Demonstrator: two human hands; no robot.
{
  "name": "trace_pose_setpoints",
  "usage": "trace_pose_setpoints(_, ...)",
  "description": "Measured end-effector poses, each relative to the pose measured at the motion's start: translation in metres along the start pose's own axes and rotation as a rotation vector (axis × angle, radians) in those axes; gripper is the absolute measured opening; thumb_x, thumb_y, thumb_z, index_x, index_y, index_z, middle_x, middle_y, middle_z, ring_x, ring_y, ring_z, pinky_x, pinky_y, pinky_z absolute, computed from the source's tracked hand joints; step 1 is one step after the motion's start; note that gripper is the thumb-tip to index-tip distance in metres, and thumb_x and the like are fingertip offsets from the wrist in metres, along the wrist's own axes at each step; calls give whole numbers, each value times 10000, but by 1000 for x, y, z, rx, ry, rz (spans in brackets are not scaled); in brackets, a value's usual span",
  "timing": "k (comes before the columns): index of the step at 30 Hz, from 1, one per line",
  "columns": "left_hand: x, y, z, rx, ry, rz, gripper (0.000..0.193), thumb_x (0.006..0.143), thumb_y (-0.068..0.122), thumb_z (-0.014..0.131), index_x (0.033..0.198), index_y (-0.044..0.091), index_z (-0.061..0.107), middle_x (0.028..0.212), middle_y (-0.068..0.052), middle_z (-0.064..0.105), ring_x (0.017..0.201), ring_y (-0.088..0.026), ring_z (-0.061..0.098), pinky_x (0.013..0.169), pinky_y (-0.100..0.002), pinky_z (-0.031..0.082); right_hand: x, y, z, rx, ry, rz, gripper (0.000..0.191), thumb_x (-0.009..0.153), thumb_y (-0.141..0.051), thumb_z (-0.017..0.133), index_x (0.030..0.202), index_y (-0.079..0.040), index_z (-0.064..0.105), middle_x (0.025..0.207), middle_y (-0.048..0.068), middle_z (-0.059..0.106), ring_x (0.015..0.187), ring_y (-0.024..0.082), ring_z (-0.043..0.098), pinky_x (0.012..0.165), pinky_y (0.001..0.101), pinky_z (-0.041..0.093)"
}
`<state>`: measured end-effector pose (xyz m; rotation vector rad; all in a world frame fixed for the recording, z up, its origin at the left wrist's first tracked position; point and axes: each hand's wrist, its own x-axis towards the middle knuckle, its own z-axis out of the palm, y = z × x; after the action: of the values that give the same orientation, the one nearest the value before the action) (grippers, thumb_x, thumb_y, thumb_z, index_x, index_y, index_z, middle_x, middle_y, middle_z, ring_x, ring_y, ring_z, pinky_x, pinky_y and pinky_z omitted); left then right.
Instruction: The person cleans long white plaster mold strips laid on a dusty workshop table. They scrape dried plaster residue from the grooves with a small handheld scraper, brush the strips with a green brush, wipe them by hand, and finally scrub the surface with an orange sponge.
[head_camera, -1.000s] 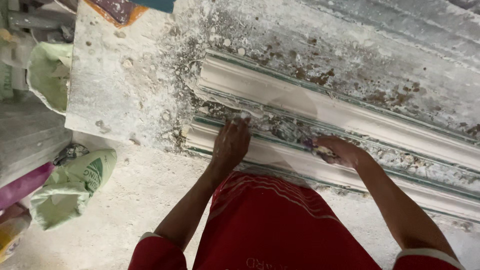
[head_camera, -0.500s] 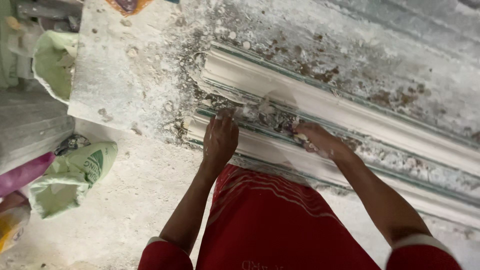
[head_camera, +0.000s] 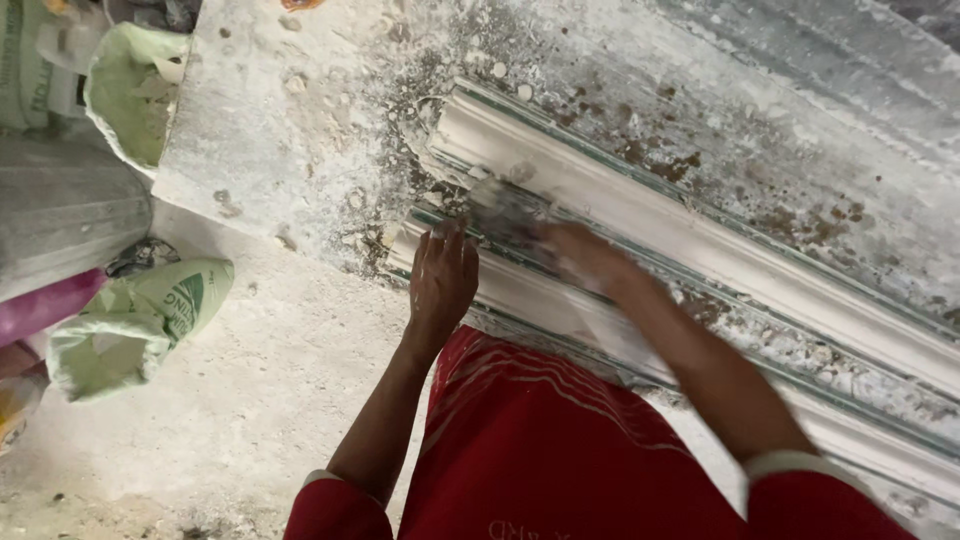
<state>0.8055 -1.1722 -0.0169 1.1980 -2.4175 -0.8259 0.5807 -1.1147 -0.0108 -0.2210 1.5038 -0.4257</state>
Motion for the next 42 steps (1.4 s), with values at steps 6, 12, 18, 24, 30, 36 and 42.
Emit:
trace_pose_setpoints(6,2,2,-5,30,42,2,305,1058,124,536,1319,-30,569,1300,-271,640,1178,-394,655,1086,-544,497,3,-36,27,24,1,46,522,994,-496,458,1312,-127,644,1406,208,574,1347,404,498,1063,474,458)
trace_pose_setpoints(12,4,3,-18,-2,140,-41,316,1033,89,570,1316,-51,587,1220,-276,665,1103,-407,659,963,-499,546,11,-37,33,-22,-18,-45,588,1068,-543,532,1288,-19,682,970,221,644,777,301,484,663,441,431)
trace_pose_setpoints(18,3,-2,-10,-18,152,-75,299,1023,60,578,1290,-75,597,1036,-228,700,890,-315,661,797,-462,558,30,-38,57,180,-32,-21,584,976,-527,542,1318,-67,656,1012,111,649,780,232,504,747,428,444)
trace_pose_setpoints(24,6,-10,6,-283,280,169,221,1109,96,476,1191,-84,576,952,-159,712,786,-221,675,662,-324,573,24,-34,54,210,-68,-139,407,1093,-462,464,1262,-154,671,1033,-14,612,796,52,563,701,249,512)
trace_pose_setpoints(30,25,-26,-2,-917,-48,-590,454,1104,318,278,1003,-16,569,721,-116,663,536,-145,677,441,-265,607,74,-43,110,196,-229,-442,477,1135,-443,323,899,-78,518,657,95,497,402,144,421,338,316,381)
trace_pose_setpoints(36,34,-28,-11,-932,17,-544,484,1130,280,431,936,-112,639,710,-225,634,488,-208,594,379,-302,487,22,-41,95,-22,-173,-440,595,1086,-519,216,996,-26,538,725,151,636,455,183,609,373,326,533)
trace_pose_setpoints(42,104,-97,-69,-635,276,-525,172,960,122,633,1045,-28,623,971,-178,751,555,-136,653,351,-260,529,-18,-33,53,-215,-22,-334,479,1020,-419,431,1365,-105,327,990,170,703,678,201,645,553,310,564)
